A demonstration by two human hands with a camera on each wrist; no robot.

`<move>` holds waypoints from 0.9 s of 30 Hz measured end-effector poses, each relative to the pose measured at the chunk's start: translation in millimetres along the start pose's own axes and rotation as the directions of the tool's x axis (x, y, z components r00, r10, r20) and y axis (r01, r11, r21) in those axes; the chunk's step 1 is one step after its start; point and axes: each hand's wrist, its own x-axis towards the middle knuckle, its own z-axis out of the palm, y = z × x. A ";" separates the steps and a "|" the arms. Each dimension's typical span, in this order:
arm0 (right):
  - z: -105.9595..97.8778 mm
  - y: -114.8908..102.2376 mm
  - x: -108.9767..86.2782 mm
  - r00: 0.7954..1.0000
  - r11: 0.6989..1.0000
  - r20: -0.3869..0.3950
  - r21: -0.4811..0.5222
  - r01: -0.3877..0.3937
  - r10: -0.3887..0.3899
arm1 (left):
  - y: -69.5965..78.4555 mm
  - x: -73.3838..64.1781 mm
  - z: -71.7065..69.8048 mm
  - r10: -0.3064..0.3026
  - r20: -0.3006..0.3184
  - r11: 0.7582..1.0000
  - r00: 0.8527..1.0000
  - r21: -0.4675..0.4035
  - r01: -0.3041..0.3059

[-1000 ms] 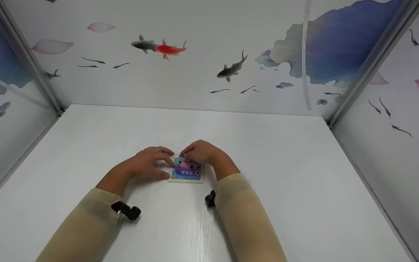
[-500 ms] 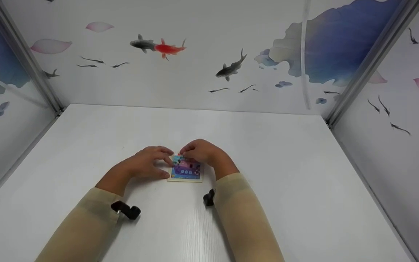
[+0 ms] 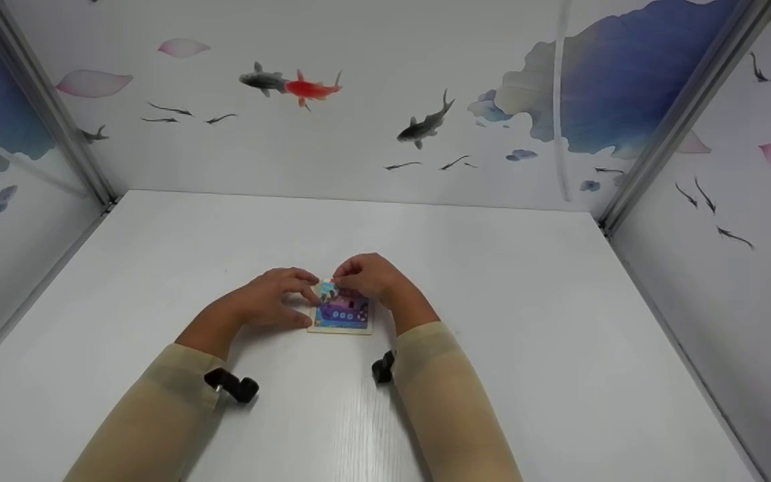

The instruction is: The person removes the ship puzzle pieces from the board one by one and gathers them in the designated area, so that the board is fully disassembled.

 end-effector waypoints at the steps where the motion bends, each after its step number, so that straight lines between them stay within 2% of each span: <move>1: -0.2 0.7 0.1 1.000 1.000 -0.004 0.003 -0.001 0.001 | -0.3 0.2 0.1 -0.004 0.002 1.000 1.000 0.000 0.004; 9: -6.7 7.3 -0.3 1.000 1.000 0.016 -0.022 0.007 -0.007 | 0.1 0.6 0.9 -0.026 0.011 1.000 1.000 0.002 0.026; 16: -19.4 14.9 -5.5 0.999 0.993 0.032 0.117 -0.001 -0.003 | 2.4 -1.6 -0.3 -0.022 0.010 1.000 1.000 -0.006 0.022; 27: -45.6 24.9 -28.3 0.999 0.955 -0.027 0.294 -0.023 0.033 | -2.9 0.4 2.0 0.007 0.004 1.000 1.000 -0.005 -0.007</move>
